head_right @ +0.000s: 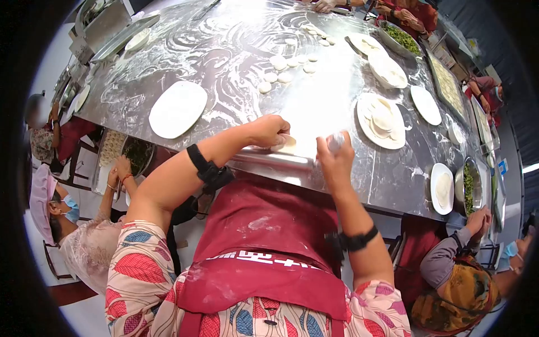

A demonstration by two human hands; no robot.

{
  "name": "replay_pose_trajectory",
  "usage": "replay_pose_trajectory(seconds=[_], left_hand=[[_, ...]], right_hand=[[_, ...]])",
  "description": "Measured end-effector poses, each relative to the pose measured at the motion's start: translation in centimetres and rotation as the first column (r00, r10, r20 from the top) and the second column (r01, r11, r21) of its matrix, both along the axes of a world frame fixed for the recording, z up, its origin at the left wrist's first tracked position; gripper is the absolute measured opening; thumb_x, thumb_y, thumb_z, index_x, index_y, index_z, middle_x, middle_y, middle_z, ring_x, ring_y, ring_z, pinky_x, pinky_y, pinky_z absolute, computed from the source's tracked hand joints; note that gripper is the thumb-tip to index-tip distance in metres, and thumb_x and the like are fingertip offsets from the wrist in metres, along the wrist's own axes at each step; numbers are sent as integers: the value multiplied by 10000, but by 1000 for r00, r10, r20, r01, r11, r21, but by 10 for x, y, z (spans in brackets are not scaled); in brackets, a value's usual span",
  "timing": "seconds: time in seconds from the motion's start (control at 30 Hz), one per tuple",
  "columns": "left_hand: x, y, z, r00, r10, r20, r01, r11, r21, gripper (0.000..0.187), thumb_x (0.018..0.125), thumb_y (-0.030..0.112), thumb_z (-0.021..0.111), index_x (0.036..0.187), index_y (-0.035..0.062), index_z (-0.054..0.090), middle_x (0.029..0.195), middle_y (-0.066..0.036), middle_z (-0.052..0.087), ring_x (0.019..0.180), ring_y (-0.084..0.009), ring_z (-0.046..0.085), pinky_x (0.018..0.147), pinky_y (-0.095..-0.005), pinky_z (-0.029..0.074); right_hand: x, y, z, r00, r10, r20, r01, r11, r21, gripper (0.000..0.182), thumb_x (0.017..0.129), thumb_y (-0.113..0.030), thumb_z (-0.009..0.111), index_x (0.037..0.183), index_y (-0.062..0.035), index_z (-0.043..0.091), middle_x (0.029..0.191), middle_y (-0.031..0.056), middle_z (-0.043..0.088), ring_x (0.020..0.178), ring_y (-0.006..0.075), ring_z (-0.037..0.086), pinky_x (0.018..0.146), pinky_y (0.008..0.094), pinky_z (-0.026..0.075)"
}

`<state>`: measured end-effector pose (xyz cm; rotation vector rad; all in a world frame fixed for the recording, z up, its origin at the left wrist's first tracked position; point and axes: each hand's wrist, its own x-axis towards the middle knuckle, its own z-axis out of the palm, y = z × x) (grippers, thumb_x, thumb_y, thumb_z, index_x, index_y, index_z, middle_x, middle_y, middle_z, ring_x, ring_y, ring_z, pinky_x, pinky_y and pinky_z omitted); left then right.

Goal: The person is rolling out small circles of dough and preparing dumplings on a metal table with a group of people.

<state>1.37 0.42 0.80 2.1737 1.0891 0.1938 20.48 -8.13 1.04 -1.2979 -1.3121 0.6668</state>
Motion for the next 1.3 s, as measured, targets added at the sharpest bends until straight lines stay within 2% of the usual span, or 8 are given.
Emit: replay_pose_trajectory(seconds=[0.1,0.2,0.4,0.53,0.63,0.73,0.93,1.3], left_hand=[[-8,-1,-9,996,48,77,-36,988,-148,171,764,126,575,836,-23,620,770,-186,630,722,-297,601,677,-386,458],[0,-3,-3,999,8,31,-9,999,36,184,760,125,572,856,-22,626,807,-202,635,765,-319,612,696,-392,462],[10,1,-5,1000,11,5,-11,998,62,213,761,137,562,895,-7,645,837,-217,641,816,-339,621,716,-393,467],[0,-3,0,997,73,11,-71,986,-154,205,767,132,563,889,-12,642,830,-220,642,811,-347,619,713,-390,469],[1,-5,-2,999,-18,50,20,999,-36,204,777,145,576,883,-19,636,816,-223,639,797,-343,617,711,-393,466],[9,4,-9,994,90,63,-94,993,65,209,783,165,591,873,-19,633,804,-217,638,787,-333,615,705,-392,463],[3,1,-9,999,16,41,-15,1000,-21,181,761,129,585,867,-13,623,818,-208,637,775,-321,603,710,-385,458],[14,-1,2,999,14,44,-14,1000,-6,190,777,132,585,893,-12,630,818,-189,644,780,-294,610,714,-360,462]], right_hand=[[5,-14,-13,1000,25,-5,-25,998,60,190,804,-79,650,824,-25,468,612,37,545,488,110,533,426,265,419],[-3,23,4,1000,13,-12,-13,1000,10,194,804,-77,651,818,-26,464,615,39,545,490,111,535,437,264,426],[-2,23,1,998,-12,69,9,999,43,204,812,-75,648,807,-27,450,602,33,536,489,104,530,446,241,425],[2,-16,-2,999,31,-8,-31,999,-24,185,829,-59,628,803,-28,447,613,24,540,504,83,525,454,233,423],[-2,10,2,999,30,-37,-30,1000,4,190,821,-59,635,814,-27,447,605,26,536,500,86,517,446,239,420],[-6,50,1,999,12,53,-14,999,31,201,808,-62,644,823,-27,447,604,33,542,488,99,513,443,245,422],[3,-11,-1,999,17,33,-17,1000,0,209,802,-70,657,808,-32,451,594,38,538,481,104,522,446,256,430],[-3,27,6,1000,18,7,-18,1000,8,208,811,-61,644,796,-30,438,606,30,535,502,93,530,447,247,426]])
